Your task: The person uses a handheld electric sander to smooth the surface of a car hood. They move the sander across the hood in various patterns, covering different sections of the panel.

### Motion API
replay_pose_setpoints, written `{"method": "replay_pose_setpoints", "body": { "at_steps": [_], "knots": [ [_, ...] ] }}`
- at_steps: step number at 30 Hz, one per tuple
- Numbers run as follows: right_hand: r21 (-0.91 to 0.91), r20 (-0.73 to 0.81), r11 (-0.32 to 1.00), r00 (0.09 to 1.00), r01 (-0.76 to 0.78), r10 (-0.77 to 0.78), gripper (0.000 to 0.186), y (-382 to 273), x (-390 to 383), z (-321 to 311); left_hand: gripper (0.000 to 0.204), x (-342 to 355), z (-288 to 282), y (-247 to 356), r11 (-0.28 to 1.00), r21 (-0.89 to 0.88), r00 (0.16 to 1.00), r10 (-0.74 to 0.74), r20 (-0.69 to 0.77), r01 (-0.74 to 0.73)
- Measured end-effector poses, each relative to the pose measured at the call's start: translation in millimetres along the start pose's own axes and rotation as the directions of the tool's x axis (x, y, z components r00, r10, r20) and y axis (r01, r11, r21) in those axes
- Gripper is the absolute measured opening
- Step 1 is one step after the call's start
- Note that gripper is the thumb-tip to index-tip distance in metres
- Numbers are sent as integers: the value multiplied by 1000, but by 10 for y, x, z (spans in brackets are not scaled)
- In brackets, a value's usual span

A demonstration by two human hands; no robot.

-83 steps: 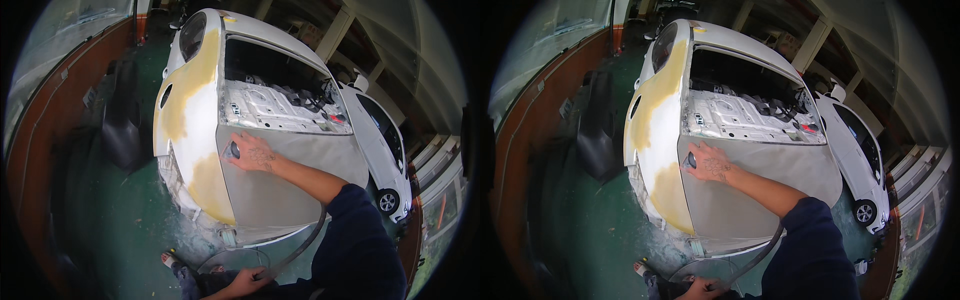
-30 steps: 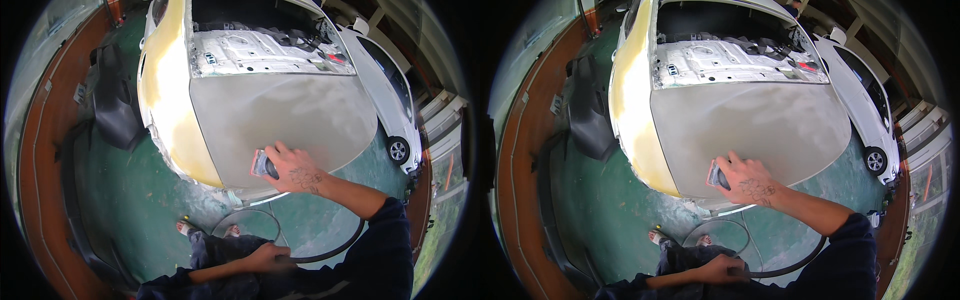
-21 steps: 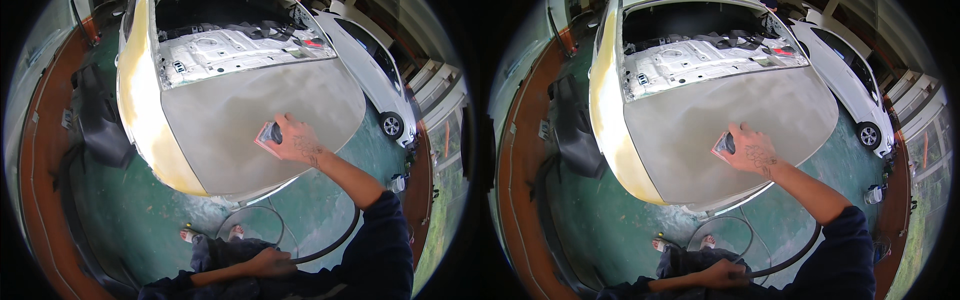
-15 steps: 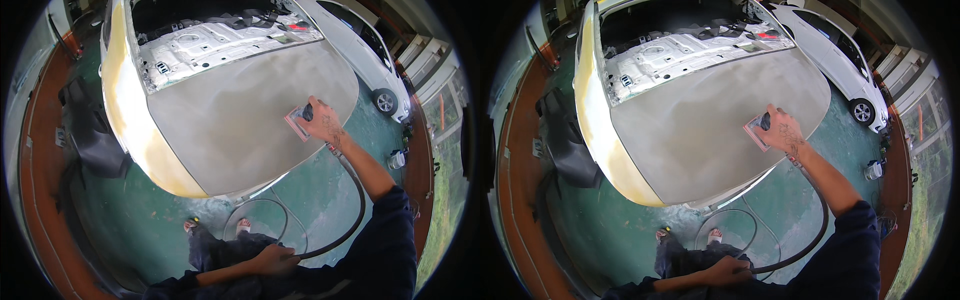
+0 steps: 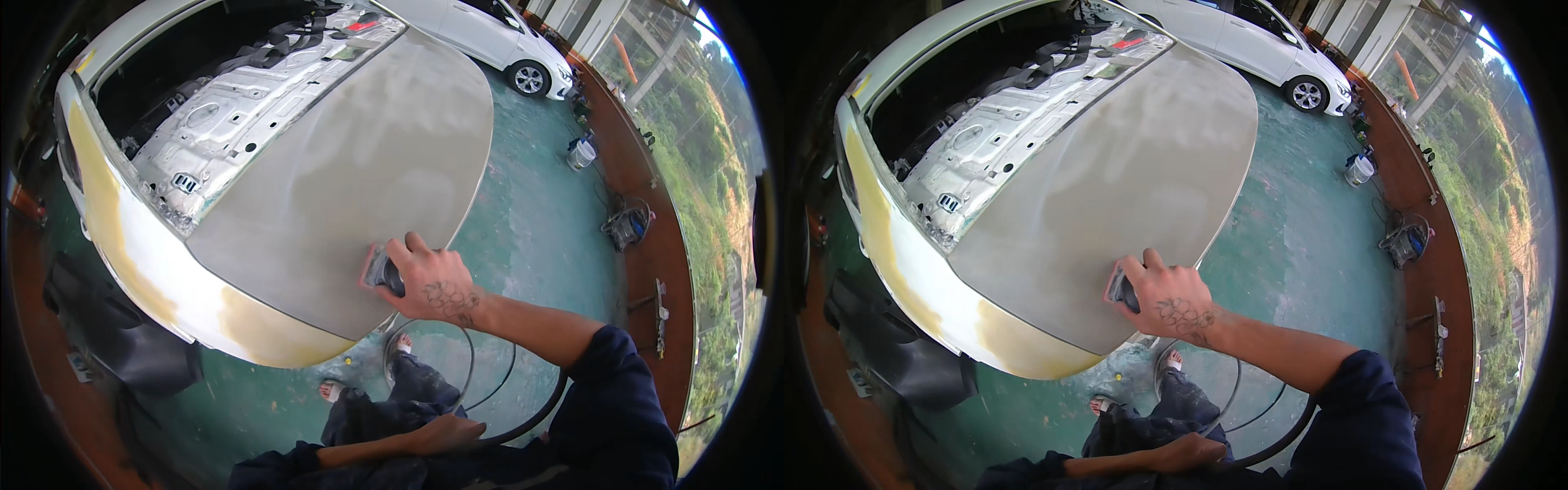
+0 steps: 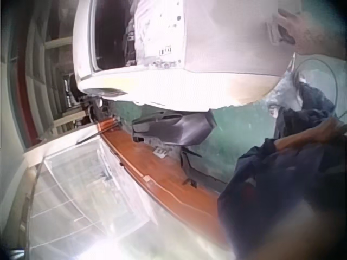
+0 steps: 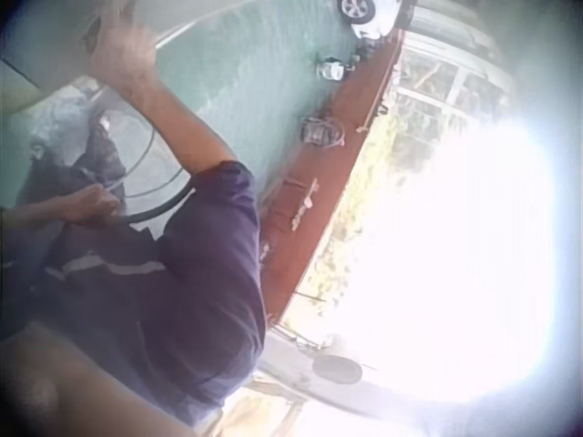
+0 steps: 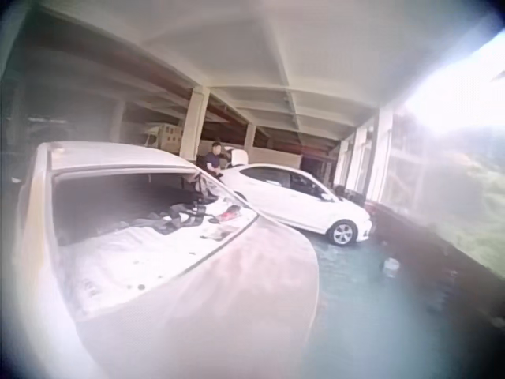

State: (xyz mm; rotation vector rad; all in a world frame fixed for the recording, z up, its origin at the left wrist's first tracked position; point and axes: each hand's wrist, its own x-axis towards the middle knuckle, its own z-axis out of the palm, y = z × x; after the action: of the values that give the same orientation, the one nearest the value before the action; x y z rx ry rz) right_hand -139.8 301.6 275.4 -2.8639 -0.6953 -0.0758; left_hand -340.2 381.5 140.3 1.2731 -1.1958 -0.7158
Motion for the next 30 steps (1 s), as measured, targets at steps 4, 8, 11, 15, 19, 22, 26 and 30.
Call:
{"method": "replay_pose_setpoints", "body": {
  "at_steps": [4, 8, 11, 15, 19, 22, 26, 30],
  "knots": [
    [-60, -110, 963, 961, -262, 254, 56, 733, 409, -131, 11, -211, 7, 25, 999, 36, 989, -30, -144, 35],
    [-90, -219, 902, 892, -422, 396, 53, 1223, 616, -259, 23, -421, 1, -77, 904, -349, 953, -291, -80, 247],
    [-43, -129, 939, 934, -340, 332, 57, 805, 478, -159, 24, -469, 6, -172, 970, -128, 974, -216, -69, 207],
    [62, 33, 996, 998, -60, 58, 54, -49, 18, -37, 21, -321, -35, -188, 995, 47, 995, -92, 47, 90],
    [62, 66, 989, 989, -133, 129, 56, 18, -139, -37, 13, -165, -158, -78, 990, 135, 992, -62, 109, 47],
    [13, -63, 967, 965, -254, 255, 57, 683, 42, -83, 11, -142, -169, -157, 994, 101, 998, -54, 32, 50],
    [-28, -161, 903, 894, -428, 419, 59, 1773, 426, -191, 17, -74, -201, -243, 998, -4, 998, -58, -25, 58],
    [-15, -135, 811, 805, -585, 578, 61, 2238, 768, -462, 18, -21, -263, -257, 978, -180, 990, -119, -73, 104]
  ]
}}
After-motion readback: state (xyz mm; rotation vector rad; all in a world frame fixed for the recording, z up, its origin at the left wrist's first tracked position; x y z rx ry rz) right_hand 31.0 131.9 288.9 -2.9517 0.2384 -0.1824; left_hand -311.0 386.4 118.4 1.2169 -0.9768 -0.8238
